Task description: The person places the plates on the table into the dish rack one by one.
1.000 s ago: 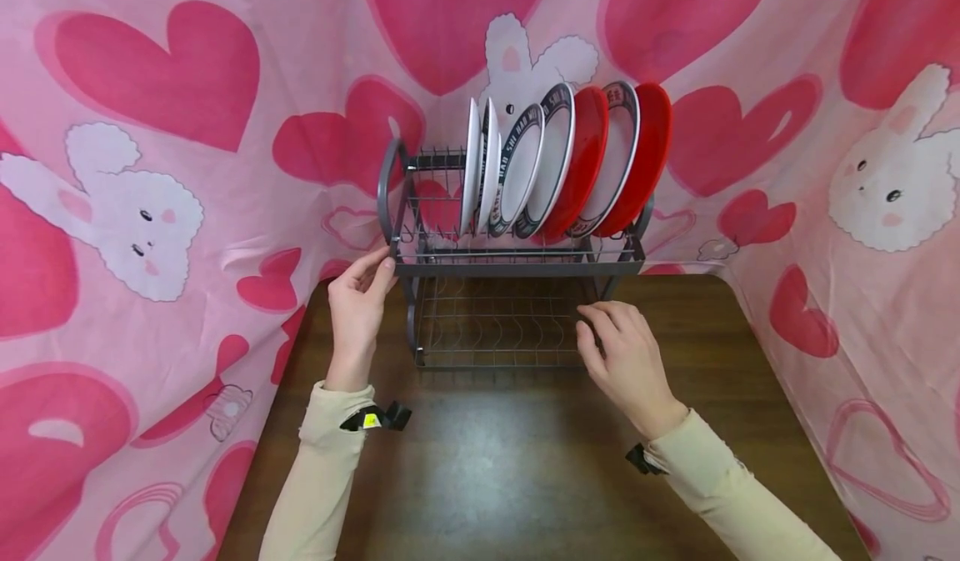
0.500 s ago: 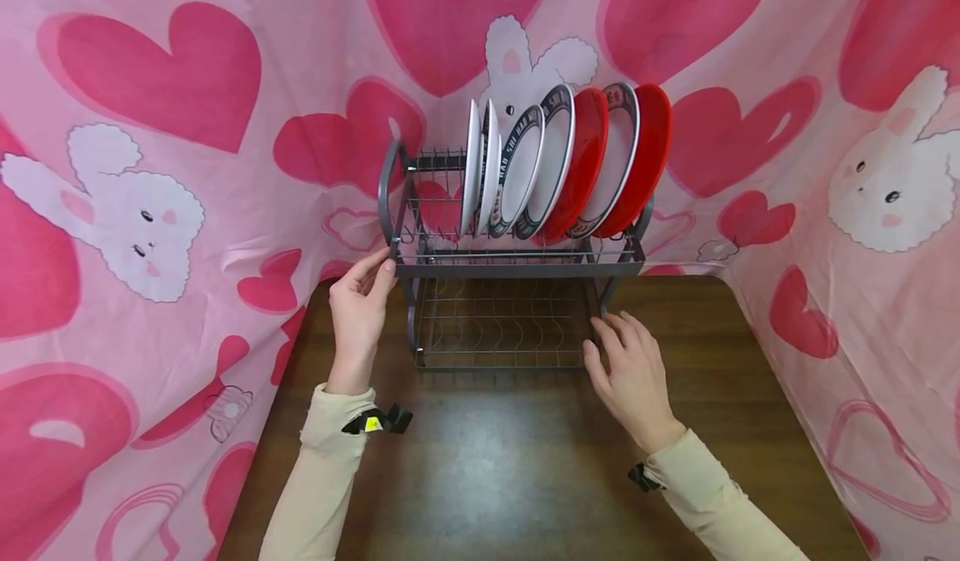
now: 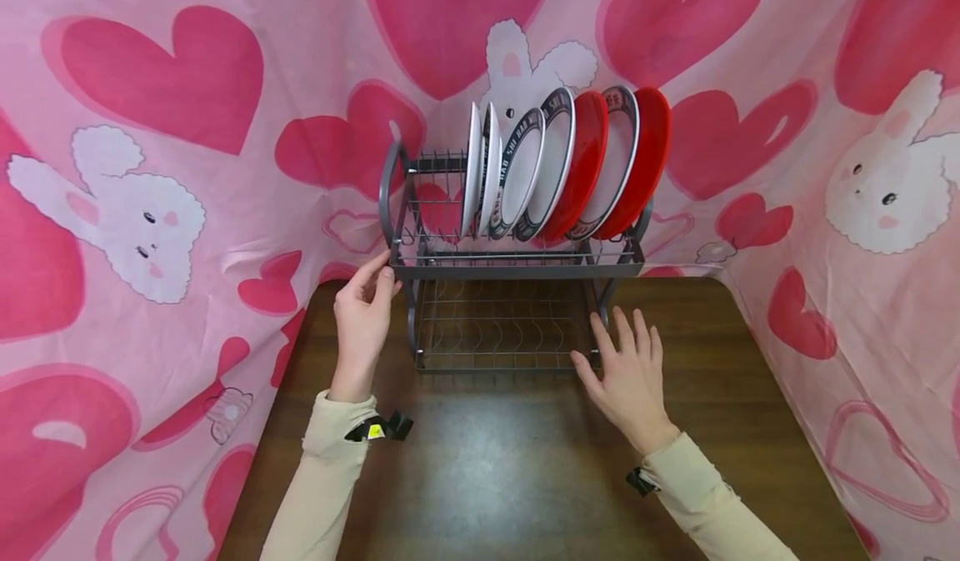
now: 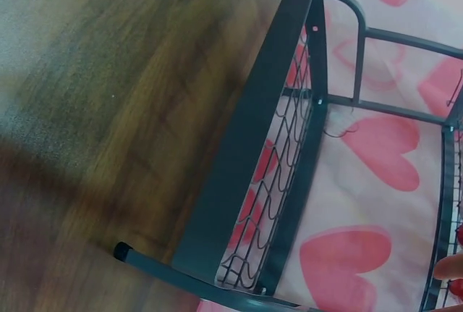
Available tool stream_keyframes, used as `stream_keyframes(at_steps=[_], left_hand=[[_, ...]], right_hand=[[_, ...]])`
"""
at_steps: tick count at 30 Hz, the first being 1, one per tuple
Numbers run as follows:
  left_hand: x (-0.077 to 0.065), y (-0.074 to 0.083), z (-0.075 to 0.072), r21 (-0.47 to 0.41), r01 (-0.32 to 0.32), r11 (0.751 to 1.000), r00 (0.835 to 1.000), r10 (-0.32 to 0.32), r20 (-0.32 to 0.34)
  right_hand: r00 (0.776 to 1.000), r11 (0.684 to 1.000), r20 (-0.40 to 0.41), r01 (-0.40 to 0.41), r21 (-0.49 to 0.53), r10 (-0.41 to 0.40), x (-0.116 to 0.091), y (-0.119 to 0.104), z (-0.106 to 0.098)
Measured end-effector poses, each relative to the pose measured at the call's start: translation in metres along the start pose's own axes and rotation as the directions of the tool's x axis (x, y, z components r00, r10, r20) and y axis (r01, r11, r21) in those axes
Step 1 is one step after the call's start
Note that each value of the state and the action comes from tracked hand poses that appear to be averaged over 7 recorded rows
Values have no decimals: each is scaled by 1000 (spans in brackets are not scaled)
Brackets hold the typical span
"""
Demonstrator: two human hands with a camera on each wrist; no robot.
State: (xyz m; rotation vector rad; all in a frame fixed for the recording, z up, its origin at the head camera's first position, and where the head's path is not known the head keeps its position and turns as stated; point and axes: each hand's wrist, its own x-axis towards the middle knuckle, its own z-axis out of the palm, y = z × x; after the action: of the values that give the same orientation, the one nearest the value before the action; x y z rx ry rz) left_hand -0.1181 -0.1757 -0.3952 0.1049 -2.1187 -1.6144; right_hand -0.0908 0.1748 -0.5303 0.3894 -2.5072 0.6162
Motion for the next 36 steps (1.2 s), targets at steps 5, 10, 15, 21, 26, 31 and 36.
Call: stream_keyframes(at_steps=[5, 10, 15, 21, 26, 31, 36], left_hand=[[-4, -2, 0, 47, -37, 998, 999, 37, 8], [-12, -5, 0, 63, -48, 997, 999, 47, 13], [-26, -9, 0, 88, -64, 994, 998, 61, 34], [-39, -17, -2, 138, -106, 985, 993, 97, 65], [-45, -25, -5, 182, -156, 971, 986, 141, 95], [-49, -31, -7, 243, -211, 947, 975, 188, 114], [-54, -35, -7, 290, -243, 926, 968, 212, 133]], right_hand=[[995, 999, 91, -34, -9, 35, -1, 1, 1], [985, 998, 158, -69, 5, 67, -3, 2, -1], [984, 998, 164, -68, 4, 67, -5, 3, 0], [986, 998, 157, -65, 5, 64, -5, 4, 2], [982, 998, 178, -65, -4, 65, -6, 5, 3], [984, 998, 171, -60, -1, 59, -6, 5, 3], [987, 999, 151, -49, 19, 45, -7, 6, 4]])
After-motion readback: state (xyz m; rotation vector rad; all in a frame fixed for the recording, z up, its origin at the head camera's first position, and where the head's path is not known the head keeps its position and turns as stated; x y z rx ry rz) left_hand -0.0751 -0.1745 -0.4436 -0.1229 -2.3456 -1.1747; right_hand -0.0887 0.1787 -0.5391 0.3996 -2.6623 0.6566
